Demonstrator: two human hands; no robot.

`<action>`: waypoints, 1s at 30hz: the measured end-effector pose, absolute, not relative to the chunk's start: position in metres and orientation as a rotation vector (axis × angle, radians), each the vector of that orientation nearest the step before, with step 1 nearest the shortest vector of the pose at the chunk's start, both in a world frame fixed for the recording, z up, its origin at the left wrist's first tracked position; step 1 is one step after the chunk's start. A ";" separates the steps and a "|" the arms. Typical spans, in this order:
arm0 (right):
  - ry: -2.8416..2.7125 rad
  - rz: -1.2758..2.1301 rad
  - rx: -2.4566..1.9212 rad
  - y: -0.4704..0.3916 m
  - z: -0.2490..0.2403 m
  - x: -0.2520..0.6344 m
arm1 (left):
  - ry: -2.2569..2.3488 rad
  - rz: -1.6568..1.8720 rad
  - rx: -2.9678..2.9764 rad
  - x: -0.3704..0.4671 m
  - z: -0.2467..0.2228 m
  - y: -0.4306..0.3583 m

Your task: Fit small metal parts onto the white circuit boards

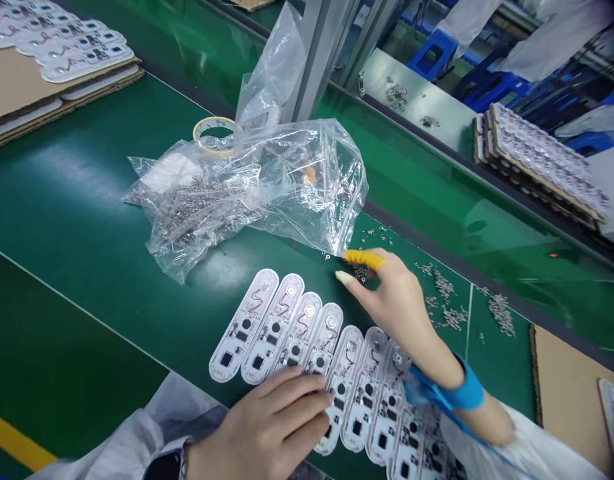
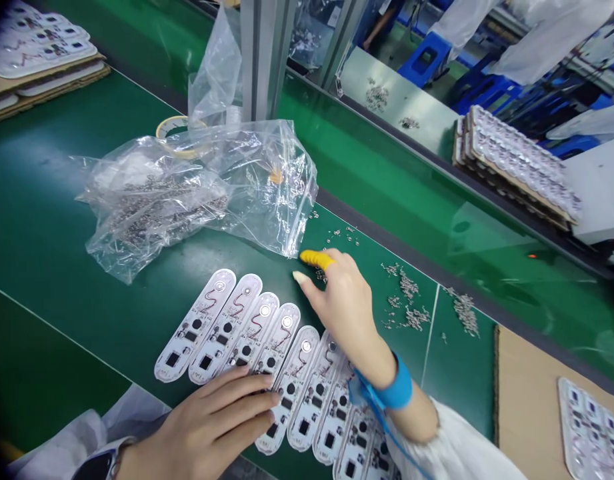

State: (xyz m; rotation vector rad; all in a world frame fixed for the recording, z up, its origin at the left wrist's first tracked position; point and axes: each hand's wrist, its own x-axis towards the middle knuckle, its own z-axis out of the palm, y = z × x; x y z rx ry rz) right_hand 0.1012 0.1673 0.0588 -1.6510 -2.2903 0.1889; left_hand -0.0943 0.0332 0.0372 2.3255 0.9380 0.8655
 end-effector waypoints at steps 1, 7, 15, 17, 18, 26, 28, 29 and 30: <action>-2.295 0.168 -1.688 0.175 0.055 0.097 | 0.931 0.854 2.324 -0.094 0.037 0.033; -2.332 0.126 -1.666 0.190 0.062 0.104 | 0.936 0.965 2.377 -0.088 0.019 0.028; -1.883 0.346 -2.301 0.218 0.060 0.153 | 0.961 1.014 2.402 -0.084 0.010 0.022; -1.837 0.385 -2.274 0.224 0.052 0.144 | 0.965 1.004 2.398 -0.084 0.011 0.022; -1.835 0.381 -2.236 0.226 0.048 0.139 | 0.964 0.995 2.391 -0.084 0.011 0.022; -1.963 0.304 -1.896 0.205 0.062 0.121 | 0.964 1.022 2.271 -0.088 0.026 0.029; -2.013 0.250 -1.747 0.177 0.079 0.119 | 0.995 0.960 2.189 -0.091 0.041 0.034; -2.068 0.232 -1.659 0.159 0.088 0.117 | 1.024 0.929 2.130 -0.092 0.049 0.036; -2.132 0.231 -1.574 0.139 0.096 0.114 | 1.069 0.903 2.058 -0.092 0.057 0.038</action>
